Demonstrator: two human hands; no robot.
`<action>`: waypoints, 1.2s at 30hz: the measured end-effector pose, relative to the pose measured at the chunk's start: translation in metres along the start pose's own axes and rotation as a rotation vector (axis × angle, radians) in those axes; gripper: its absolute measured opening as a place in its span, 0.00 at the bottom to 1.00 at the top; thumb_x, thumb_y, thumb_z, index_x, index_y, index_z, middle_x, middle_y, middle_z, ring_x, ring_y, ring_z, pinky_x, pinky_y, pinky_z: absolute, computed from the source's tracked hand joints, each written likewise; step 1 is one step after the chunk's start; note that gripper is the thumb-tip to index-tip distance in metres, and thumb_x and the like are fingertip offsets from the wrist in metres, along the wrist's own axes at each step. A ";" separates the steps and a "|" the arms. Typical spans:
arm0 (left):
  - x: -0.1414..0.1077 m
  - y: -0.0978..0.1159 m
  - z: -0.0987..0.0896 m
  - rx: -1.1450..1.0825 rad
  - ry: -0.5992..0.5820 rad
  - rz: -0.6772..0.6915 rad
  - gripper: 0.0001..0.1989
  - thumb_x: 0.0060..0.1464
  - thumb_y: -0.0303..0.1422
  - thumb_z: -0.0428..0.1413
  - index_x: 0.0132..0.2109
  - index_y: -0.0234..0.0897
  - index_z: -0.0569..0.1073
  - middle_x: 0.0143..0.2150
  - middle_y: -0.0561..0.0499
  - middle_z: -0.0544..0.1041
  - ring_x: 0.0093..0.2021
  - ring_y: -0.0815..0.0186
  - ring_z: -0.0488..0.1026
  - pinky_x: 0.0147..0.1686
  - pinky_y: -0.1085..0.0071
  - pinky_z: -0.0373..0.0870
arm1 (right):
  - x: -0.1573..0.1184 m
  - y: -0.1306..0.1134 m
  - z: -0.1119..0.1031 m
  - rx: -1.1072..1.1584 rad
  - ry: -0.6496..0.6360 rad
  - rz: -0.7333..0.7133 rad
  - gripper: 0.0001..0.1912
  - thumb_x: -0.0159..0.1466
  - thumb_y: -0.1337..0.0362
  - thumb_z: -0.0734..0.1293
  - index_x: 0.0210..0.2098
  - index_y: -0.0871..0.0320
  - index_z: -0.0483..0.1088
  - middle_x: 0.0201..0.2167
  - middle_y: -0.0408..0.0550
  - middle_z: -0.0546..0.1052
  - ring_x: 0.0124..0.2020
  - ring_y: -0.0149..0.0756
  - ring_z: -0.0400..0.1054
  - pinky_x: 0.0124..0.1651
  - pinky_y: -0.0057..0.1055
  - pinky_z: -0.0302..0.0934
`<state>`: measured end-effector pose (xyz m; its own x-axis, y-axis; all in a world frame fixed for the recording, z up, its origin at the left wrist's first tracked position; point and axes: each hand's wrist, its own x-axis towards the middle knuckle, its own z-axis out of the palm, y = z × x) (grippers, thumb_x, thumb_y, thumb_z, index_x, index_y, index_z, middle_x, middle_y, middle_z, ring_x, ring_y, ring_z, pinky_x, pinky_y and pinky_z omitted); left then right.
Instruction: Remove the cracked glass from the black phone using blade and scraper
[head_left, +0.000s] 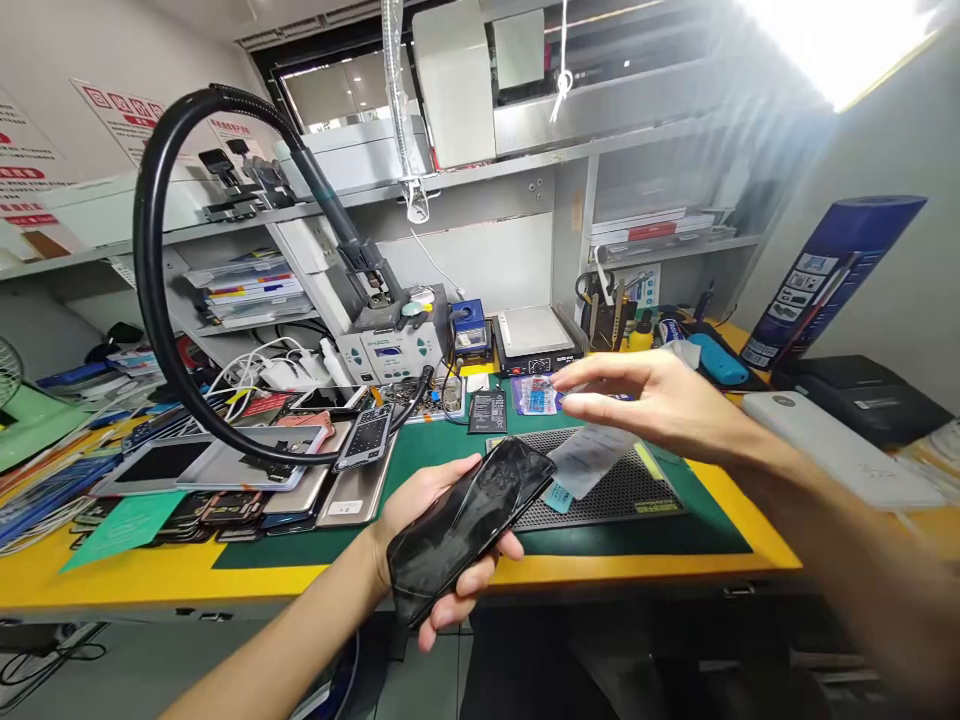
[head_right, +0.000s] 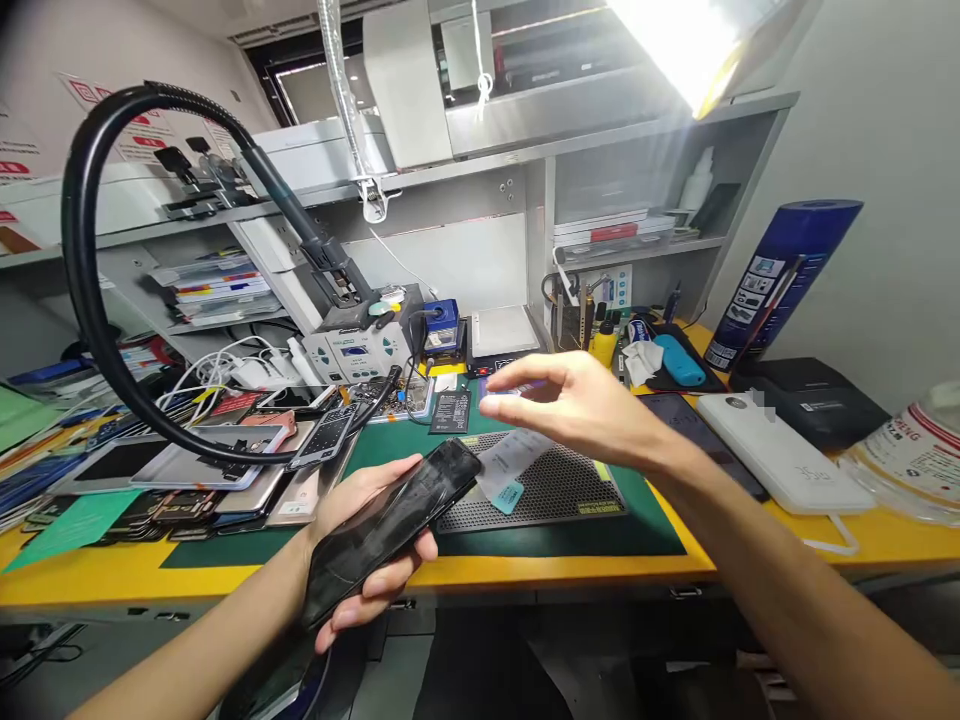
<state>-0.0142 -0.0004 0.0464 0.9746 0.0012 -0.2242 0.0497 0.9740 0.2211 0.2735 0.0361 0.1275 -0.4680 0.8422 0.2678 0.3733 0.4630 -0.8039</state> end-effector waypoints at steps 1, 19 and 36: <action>0.000 0.003 0.001 0.017 -0.003 -0.019 0.43 0.64 0.57 0.32 0.53 0.26 0.77 0.34 0.36 0.80 0.32 0.50 0.82 0.31 0.54 0.80 | 0.000 -0.009 -0.006 -0.079 -0.022 -0.038 0.20 0.58 0.46 0.74 0.44 0.51 0.81 0.47 0.44 0.82 0.48 0.43 0.74 0.49 0.33 0.66; 0.002 0.008 -0.005 0.009 -0.183 -0.202 0.48 0.60 0.63 0.30 0.62 0.28 0.70 0.42 0.33 0.80 0.41 0.47 0.82 0.38 0.49 0.79 | 0.040 -0.086 0.007 -0.658 -0.828 -0.201 0.20 0.53 0.60 0.73 0.46 0.52 0.80 0.27 0.40 0.78 0.23 0.30 0.65 0.24 0.27 0.53; 0.006 0.021 -0.014 0.118 -0.153 -0.242 0.48 0.58 0.64 0.32 0.60 0.27 0.71 0.39 0.33 0.80 0.37 0.47 0.80 0.33 0.47 0.78 | 0.018 -0.106 0.034 -1.080 -0.857 -0.469 0.06 0.52 0.74 0.67 0.28 0.58 0.75 0.21 0.46 0.76 0.15 0.29 0.54 0.18 0.33 0.44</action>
<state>-0.0105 0.0236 0.0367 0.9523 -0.2709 -0.1403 0.3011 0.9086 0.2895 0.1978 -0.0072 0.1994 -0.8943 0.3177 -0.3151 0.2824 0.9470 0.1533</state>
